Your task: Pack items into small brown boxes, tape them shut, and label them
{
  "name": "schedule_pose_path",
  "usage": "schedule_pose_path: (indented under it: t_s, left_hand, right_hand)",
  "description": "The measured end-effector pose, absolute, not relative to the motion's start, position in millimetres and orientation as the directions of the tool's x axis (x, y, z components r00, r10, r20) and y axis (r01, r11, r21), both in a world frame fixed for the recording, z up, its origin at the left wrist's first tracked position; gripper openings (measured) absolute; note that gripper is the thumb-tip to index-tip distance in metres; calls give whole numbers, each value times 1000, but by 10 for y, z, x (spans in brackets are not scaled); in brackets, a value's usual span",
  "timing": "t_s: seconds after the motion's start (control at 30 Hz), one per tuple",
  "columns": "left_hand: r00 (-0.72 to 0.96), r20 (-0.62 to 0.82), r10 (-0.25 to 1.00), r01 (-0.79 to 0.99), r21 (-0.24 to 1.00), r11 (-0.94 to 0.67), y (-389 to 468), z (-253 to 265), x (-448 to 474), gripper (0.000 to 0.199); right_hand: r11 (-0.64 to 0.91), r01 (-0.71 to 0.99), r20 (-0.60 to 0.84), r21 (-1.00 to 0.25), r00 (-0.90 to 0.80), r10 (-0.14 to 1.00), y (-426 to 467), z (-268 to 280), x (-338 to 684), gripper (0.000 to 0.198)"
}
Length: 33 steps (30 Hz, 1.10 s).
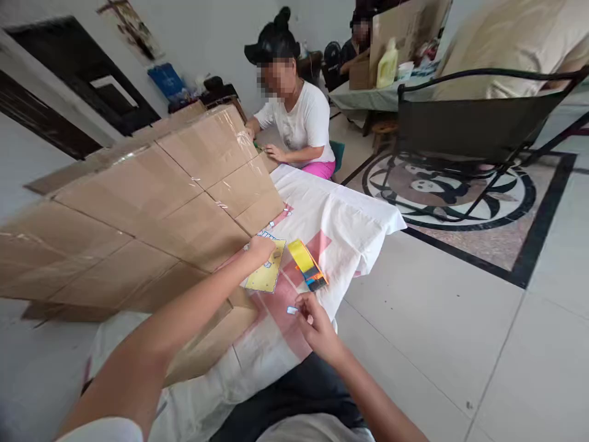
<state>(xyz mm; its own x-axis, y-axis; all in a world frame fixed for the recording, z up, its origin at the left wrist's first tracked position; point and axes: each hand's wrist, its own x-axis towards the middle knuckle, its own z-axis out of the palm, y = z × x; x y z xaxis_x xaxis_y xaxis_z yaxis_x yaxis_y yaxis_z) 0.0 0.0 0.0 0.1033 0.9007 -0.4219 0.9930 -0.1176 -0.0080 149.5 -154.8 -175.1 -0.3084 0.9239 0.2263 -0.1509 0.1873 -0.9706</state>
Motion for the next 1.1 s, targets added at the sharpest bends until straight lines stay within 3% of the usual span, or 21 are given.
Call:
schedule_pose_path:
  t_s: [0.2,0.3,0.43,0.6,0.73,0.97,1.1]
  left_hand:
    - [281,-398,873,960,131,-249,-982,-41,-40,33]
    - [230,-258,938,967,172,-189,-1500,-240,-65,22]
    - [108,-181,978,970,234,-64,-1852,-501,-241,21]
    - [255,99,962,874,402,-274,-2089,-817,-567,24]
    - [131,239,962,844,483,-234,-2277,-966,-634,25]
    - [-55,229,972,795,598,-96,-2466,-899,-712,24]
    - [-103,259,960,752,652,-96,-2517,-919,-833,28]
  right_hand:
    - [250,-200,310,-947,-378,872,-1469,-1531,1482,13]
    - [254,-223,328,-941,-423,845,-1531,-1442,1409,14]
    - [271,-199,333,-942,-443,833,-1678,-1472,1258,11]
    - [271,-184,325,-945,-426,844,-1811,-1563,1096,9]
    - [271,-133,301,-953,-382,874,-1854,-1536,1032,9]
    - [245,-137,280,-960,-420,863,-1881,-1400,956,16]
    - [242,-169,294,-955,-477,828,-1874,-1301,857,19]
